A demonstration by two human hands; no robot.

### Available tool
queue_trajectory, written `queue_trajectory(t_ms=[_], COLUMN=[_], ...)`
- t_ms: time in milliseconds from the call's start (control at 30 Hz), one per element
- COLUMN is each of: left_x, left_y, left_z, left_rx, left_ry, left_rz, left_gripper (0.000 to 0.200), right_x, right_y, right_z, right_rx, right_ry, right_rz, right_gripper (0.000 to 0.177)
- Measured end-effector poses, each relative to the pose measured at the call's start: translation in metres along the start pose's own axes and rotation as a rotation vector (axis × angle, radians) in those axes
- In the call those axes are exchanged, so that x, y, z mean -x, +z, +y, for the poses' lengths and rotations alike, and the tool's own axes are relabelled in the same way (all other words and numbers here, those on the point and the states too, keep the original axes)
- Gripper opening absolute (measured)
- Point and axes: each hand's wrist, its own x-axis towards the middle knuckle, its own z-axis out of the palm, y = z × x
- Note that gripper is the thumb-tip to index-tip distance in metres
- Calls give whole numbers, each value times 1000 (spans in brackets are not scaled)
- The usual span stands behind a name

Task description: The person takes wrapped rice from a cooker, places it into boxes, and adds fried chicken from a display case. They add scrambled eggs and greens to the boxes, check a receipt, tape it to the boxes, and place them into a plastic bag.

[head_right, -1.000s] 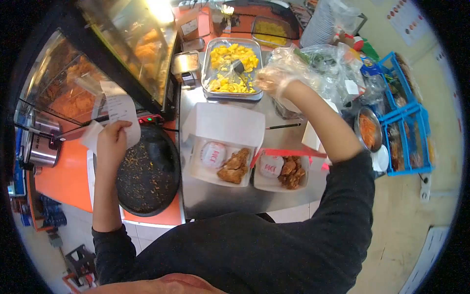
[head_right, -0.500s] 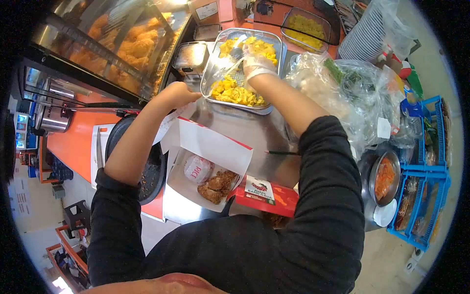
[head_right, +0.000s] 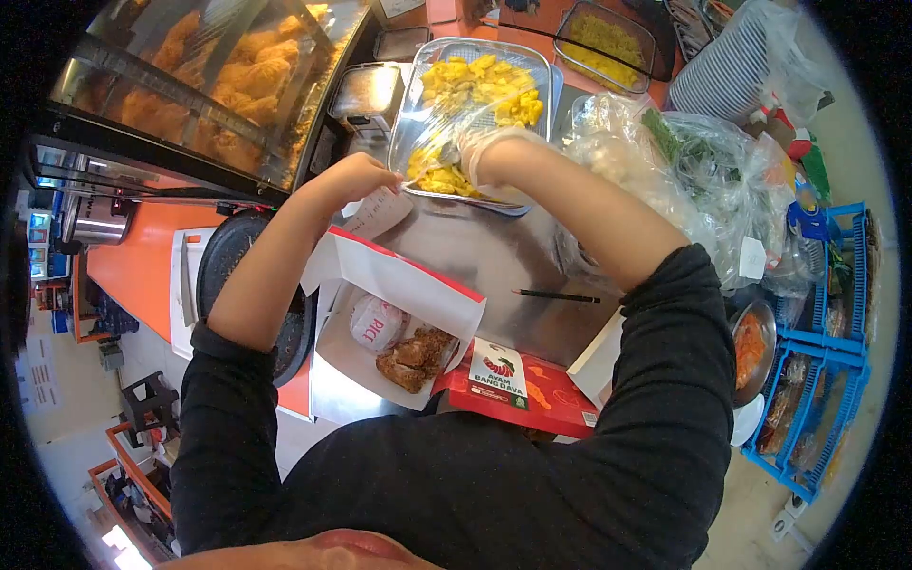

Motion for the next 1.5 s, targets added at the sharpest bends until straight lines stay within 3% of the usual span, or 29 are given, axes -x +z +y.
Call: queue_trajectory(t_ms=[67,100,233,333,467,533,600,667,767,800,933,1000,1067,1133,1200,1300,1367,1500], left_x=[6,7,6,9,103,156,198,223,236,248,305,342,361,370,371,370,376,377], left_y=[3,4,3,-11,-48,-52,-38,-12,22,21,-24,-40,-40,-39,-29,-26,-28,-44], left_z=[4,5,2,-6,14,-4,-17,-41,-72,-80,-136,-170,-183,-190,-195,-219,-222,-215], left_rx=[39,48,-5,-171,-729,-935,-916,-956,-916,-803,-199,-245,-194,-137,-70,-73,53,169], left_ry=[2,10,41,110,-67,38,-94,-66,-8,-47,-229,-142,-164,-148,-117,-5,-39,-1], left_rz=[-4,-4,7,97,641,859,755,520,326,452,1019,1251,1304,1284,1179,1210,1232,1476], left_gripper=[29,29,29,31,34,33,35,39,44,42,29,24,23,22,22,21,21,21], right_x=[12,16,2,0,-5,2,6,36,84,98,190,205,208,179,174,165,177,175], right_y=[-7,-11,10,-7,14,14,20,5,-4,-10,-25,-4,19,82,98,117,101,89], right_z=[-12,-15,-16,5,33,32,37,29,7,-5,-80,-112,-156,-195,-233,-245,-243,-234], right_rx=[-173,-147,-51,-505,-898,-990,-1155,-1169,-1297,-1413,-1325,-1295,-1163,-971,-383,-159,-175,-227], right_ry=[38,-141,-318,-111,48,74,75,44,-32,-63,-4,-63,-96,-256,-48,-172,-187,-208], right_rz=[-63,-28,193,-112,-80,-98,-140,-61,85,101,194,184,219,650,526,570,510,366], right_gripper=[49,52,48,46,40,41,42,41,41,41,39,38,38,44,51,56,59,61])
